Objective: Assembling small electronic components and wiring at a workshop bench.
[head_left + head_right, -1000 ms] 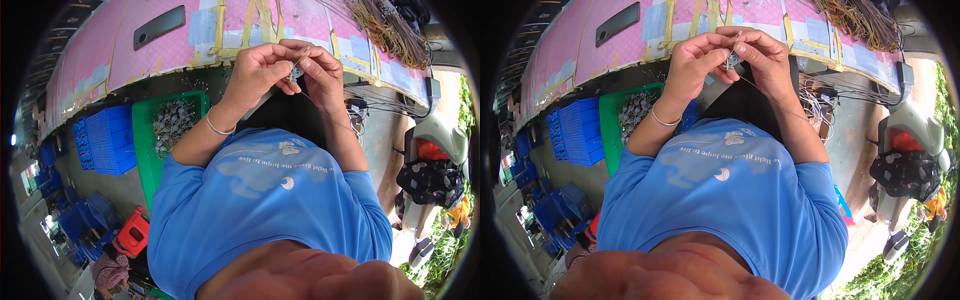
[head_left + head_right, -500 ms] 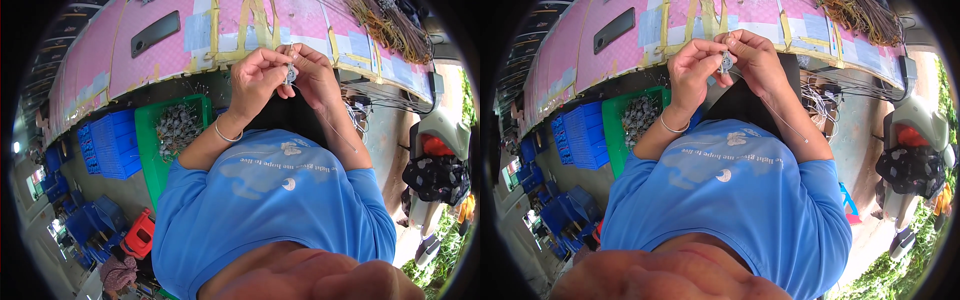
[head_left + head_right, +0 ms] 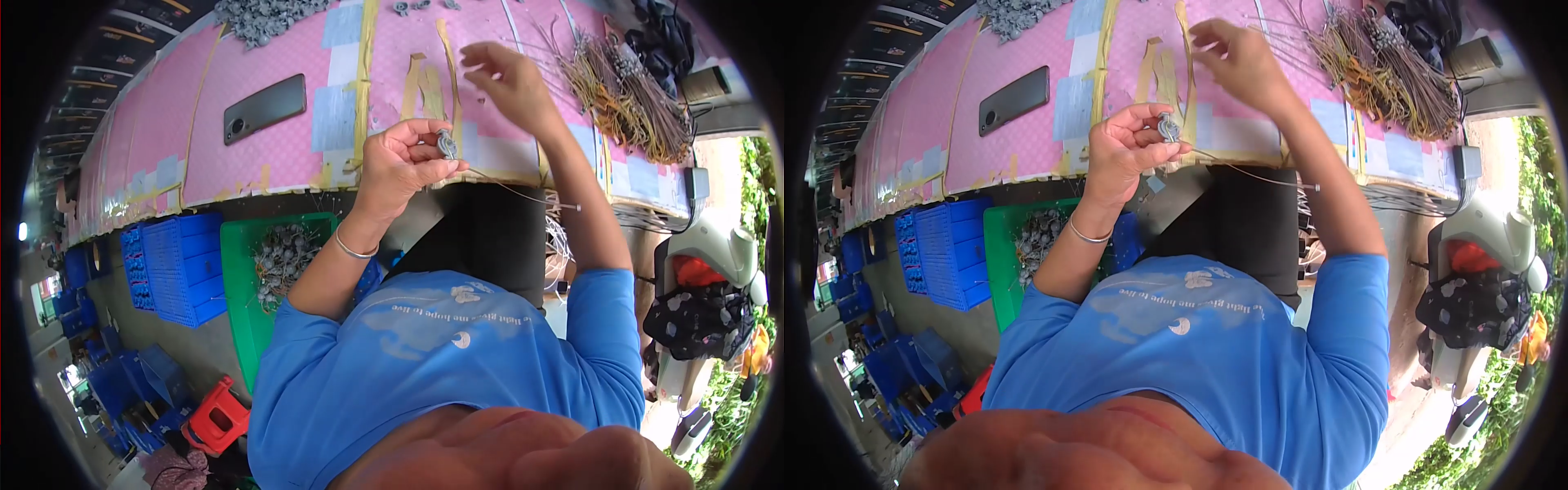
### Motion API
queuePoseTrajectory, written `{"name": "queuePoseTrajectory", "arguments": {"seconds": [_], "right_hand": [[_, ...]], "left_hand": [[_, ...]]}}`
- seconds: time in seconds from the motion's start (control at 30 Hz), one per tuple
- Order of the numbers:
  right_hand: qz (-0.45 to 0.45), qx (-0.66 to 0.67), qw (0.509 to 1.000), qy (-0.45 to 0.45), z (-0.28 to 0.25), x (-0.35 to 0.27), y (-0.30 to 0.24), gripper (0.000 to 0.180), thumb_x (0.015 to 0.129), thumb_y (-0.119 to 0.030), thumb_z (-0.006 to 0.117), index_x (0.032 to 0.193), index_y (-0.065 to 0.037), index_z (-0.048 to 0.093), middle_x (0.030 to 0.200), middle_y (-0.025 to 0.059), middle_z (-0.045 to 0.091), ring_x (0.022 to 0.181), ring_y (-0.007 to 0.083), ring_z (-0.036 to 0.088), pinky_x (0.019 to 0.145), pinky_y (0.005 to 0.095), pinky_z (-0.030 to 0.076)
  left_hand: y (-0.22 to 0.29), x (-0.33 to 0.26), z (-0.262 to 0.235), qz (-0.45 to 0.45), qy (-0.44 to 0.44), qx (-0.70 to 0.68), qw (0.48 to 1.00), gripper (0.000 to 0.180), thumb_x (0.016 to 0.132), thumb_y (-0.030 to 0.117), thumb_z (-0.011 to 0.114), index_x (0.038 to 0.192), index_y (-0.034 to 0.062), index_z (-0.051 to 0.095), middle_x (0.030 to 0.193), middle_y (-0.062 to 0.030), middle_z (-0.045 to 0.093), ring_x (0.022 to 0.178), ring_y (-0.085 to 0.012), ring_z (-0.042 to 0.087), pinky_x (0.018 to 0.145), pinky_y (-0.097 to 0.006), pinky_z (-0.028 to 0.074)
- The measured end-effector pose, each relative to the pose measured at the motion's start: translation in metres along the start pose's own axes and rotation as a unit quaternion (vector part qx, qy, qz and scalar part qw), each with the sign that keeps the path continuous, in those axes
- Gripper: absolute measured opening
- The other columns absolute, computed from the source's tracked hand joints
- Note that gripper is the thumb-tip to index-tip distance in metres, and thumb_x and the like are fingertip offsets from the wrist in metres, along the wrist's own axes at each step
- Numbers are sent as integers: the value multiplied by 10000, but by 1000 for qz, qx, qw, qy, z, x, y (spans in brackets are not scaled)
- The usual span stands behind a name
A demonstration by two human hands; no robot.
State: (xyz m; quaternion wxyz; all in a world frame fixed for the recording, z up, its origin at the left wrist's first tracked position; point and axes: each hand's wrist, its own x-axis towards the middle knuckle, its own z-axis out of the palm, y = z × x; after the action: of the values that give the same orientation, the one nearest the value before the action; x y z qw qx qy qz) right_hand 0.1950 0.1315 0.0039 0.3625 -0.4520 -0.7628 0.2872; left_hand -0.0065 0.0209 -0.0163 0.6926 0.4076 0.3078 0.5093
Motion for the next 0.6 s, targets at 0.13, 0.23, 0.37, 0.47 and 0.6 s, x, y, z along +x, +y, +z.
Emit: {"name": "queuePoseTrajectory", "arguments": {"seconds": [0.13, 0.23, 0.37, 0.47, 0.6], "right_hand": [[-26, -261, 962, 76, -35, 109, 86, 189, 856, -119, 627, 1019, -95, 720, 935, 117, 721, 824, 287, 691, 748, 365, 536], [-99, -316, 937, 108, -42, 158, 134, 193, 845, -82, 610, 1001, -90, 725, 936, 141, 711, 855, 325, 679, 770, 392, 533], [-128, -311, 942, 14, -52, 187, 157, 185, 842, -83, 617, 996, -88, 720, 910, 183, 696, 891, 342, 670, 788, 409, 525], [-167, -333, 927, 32, -50, 175, 151, 175, 837, -100, 626, 999, -82, 692, 896, 179, 673, 852, 371, 655, 759, 439, 518], [-159, -373, 913, 48, -46, 147, 131, 192, 836, -119, 627, 1021, -91, 670, 894, 149, 651, 824, 393, 638, 733, 463, 513]], "left_hand": [[-5, 11, -5, -13, 3, 36, 999, 410, 765, -149, 673, 1157, -90, 569, 967, -146, 662, 854, -248, 719, 717, -296, 601], [0, 13, -3, -36, -18, 53, 998, 403, 776, -145, 675, 1160, -79, 574, 991, -153, 676, 865, -232, 717, 692, -255, 570], [-2, 14, -8, -49, -49, 76, 995, 421, 773, -112, 716, 1168, -81, 572, 967, -145, 697, 877, -210, 713, 728, -259, 575], [0, 13, -10, -81, -55, 68, 993, 441, 764, -96, 736, 1175, -82, 576, 980, -156, 698, 883, -206, 709, 802, -286, 585], [-1, 12, -11, -60, -55, 59, 995, 428, 765, -92, 738, 1165, -82, 585, 975, -155, 701, 877, -198, 708, 793, -283, 583]]}}
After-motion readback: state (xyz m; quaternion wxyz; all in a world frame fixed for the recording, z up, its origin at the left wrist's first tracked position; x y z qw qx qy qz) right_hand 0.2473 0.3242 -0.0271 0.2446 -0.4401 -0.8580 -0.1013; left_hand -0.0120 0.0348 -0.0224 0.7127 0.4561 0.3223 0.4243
